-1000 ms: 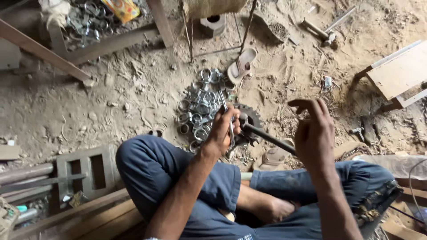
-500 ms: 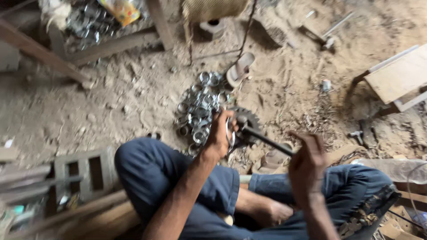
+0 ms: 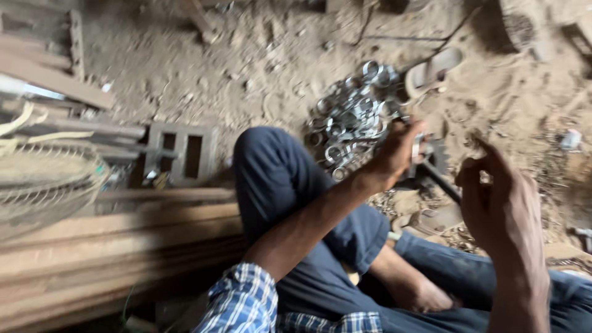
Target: The person sits on the ground and assembles metal parts by hand. They pick up a metal ring and a flat metal piece, then fit them onto a gear attached to a rod. The person repeats this process, handling multiple metal rings and flat pieces.
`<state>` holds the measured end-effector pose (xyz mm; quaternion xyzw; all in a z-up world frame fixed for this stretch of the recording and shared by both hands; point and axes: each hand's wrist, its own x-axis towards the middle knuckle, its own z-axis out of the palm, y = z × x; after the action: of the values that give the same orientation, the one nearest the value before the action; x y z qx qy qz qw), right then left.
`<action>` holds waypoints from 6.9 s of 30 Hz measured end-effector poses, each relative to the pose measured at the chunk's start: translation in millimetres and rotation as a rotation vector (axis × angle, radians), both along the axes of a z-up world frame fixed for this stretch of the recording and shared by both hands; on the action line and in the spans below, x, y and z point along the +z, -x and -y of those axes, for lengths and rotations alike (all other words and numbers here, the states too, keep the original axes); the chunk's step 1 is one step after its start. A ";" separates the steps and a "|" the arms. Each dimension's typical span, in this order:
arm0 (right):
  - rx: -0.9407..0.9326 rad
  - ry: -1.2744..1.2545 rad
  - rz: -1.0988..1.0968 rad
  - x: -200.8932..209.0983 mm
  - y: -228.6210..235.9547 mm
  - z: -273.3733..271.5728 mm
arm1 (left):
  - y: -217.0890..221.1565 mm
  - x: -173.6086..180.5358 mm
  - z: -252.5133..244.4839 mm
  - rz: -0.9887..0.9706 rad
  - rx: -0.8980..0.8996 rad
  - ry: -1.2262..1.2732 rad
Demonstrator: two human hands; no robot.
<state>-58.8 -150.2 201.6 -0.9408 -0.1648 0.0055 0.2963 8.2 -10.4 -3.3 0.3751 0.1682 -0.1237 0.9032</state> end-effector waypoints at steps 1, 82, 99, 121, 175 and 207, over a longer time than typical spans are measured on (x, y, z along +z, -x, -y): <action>-0.010 0.039 -0.008 -5.6 -1.1 -7.1 | 1.1 -0.9 1.5 -0.018 -0.021 -0.042; -0.189 -0.383 0.012 -48.3 -4.6 -8.8 | 46.0 87.0 -16.2 0.386 -0.127 -0.134; -0.143 -0.695 0.061 -80.2 1.4 -14.9 | 51.7 75.0 -19.4 0.183 -0.143 -0.079; -0.104 -0.307 0.256 -23.3 13.0 5.3 | 47.3 105.3 -24.5 0.537 -0.295 -0.378; 0.106 -1.562 -0.764 -146.0 71.3 42.4 | 52.3 75.5 -18.2 0.388 -0.607 -0.058; 0.054 -1.273 -0.648 -120.5 65.5 53.1 | 76.1 85.3 -1.8 0.885 -0.408 -0.553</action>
<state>-124.4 -203.3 81.1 -0.5318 -0.0631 0.1948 0.8217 -67.9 -8.6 82.0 0.6392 -0.2767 -0.0777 0.7133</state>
